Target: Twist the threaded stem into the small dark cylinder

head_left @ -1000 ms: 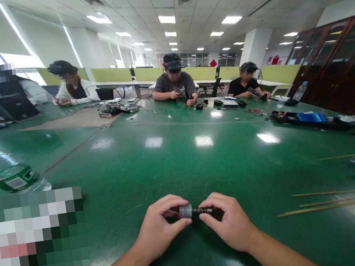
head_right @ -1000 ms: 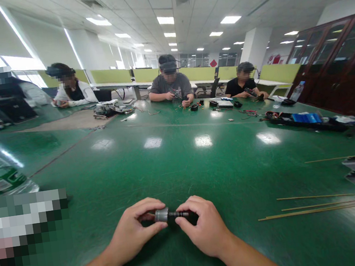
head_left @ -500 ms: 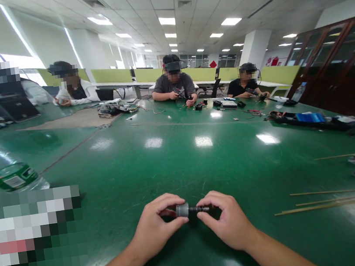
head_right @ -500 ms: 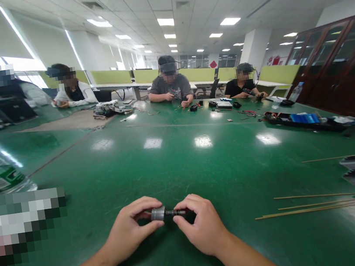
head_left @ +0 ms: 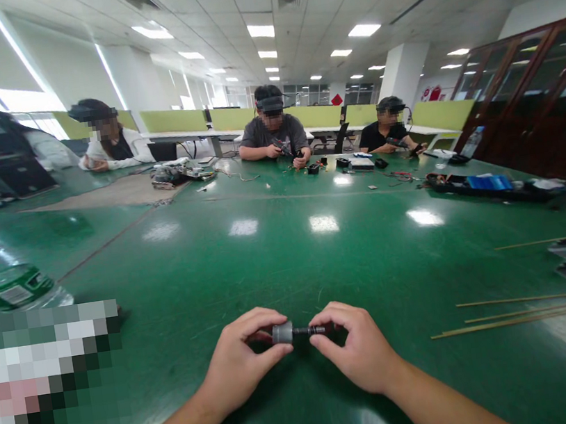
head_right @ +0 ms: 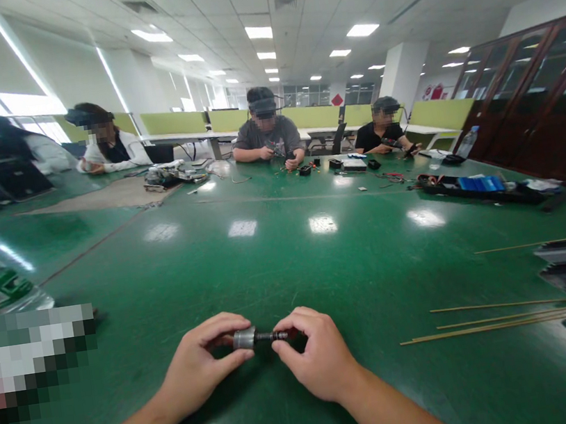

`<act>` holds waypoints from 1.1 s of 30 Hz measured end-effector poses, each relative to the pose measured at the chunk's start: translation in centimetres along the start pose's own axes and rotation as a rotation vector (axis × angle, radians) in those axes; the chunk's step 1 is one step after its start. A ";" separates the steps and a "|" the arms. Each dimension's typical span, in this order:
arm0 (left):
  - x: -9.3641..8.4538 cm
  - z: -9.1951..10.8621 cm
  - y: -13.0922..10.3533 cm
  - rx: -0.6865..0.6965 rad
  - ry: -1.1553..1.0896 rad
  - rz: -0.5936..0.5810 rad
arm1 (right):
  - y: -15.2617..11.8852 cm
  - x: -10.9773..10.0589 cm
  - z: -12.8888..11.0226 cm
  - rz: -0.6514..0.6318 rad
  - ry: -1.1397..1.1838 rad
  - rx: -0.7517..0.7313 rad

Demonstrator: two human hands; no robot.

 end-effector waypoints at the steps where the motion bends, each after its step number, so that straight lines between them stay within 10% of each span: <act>1: -0.1 0.0 0.0 0.000 0.004 0.005 | 0.0 0.0 0.0 0.002 0.000 0.001; 33: -0.7 0.0 -0.1 0.013 0.051 0.053 | 0.1 -0.7 0.0 0.023 -0.018 0.008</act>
Point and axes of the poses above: each hand's wrist, its own y-axis towards the middle knuckle, its own x-axis out of the palm, z = x × y, the point moved 7 cm from there along y, towards the middle knuckle, and after that the axes turned 7 degrees about -x, right-handed, at the moved point
